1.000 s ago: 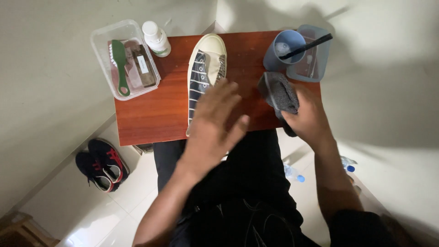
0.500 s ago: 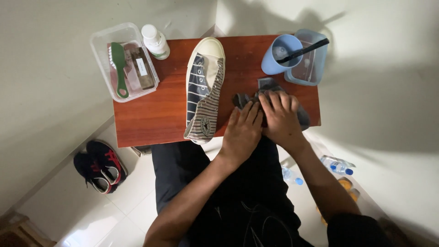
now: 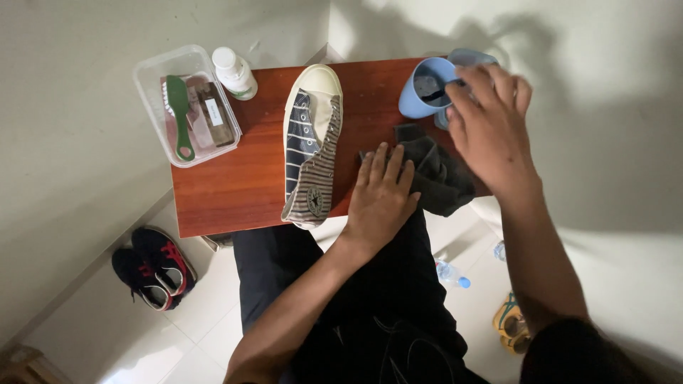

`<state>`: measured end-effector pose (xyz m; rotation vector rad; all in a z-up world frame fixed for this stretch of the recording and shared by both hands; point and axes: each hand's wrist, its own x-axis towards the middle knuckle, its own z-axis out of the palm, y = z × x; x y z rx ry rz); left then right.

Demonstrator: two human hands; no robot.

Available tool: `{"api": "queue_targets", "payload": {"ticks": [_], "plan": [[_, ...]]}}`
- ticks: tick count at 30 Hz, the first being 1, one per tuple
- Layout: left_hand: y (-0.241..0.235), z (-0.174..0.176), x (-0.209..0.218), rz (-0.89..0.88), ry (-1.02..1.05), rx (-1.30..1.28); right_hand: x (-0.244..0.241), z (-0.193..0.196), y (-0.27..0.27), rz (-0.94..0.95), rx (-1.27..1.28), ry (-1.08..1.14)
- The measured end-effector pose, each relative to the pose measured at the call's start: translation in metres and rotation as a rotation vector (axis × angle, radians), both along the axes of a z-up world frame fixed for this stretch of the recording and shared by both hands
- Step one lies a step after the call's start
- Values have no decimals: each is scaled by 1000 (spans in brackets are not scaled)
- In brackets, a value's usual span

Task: The person cleans a striped canvas sneaker placed on a wooden table. They use a brush to scrub the shoe's surface and a cloth to wipe it down, repeatedly dipping the brush into a blue cup of water.

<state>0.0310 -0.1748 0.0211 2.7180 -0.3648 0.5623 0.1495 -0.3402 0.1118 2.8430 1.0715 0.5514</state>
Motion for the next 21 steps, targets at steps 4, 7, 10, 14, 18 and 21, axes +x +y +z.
{"api": "queue_targets", "payload": {"ticks": [4, 7, 10, 14, 18, 21], "plan": [[-8, 3, 5, -21, -4, -53, 32, -8, -3, 22, -104, -160], [-16, -6, 5, -62, 53, 57, 48, -24, -9, 0, -220, -144], [-25, -28, 10, -98, 34, 104, 61, -35, -9, -10, -265, -75], [-25, -34, 18, -78, -69, 61, 66, -43, -13, -27, -363, -135], [-21, -25, 28, -56, -189, 15, 64, -35, -13, -30, -426, -163], [-16, -31, 35, -28, -128, 30, 63, -25, -11, -79, -445, -174]]}}
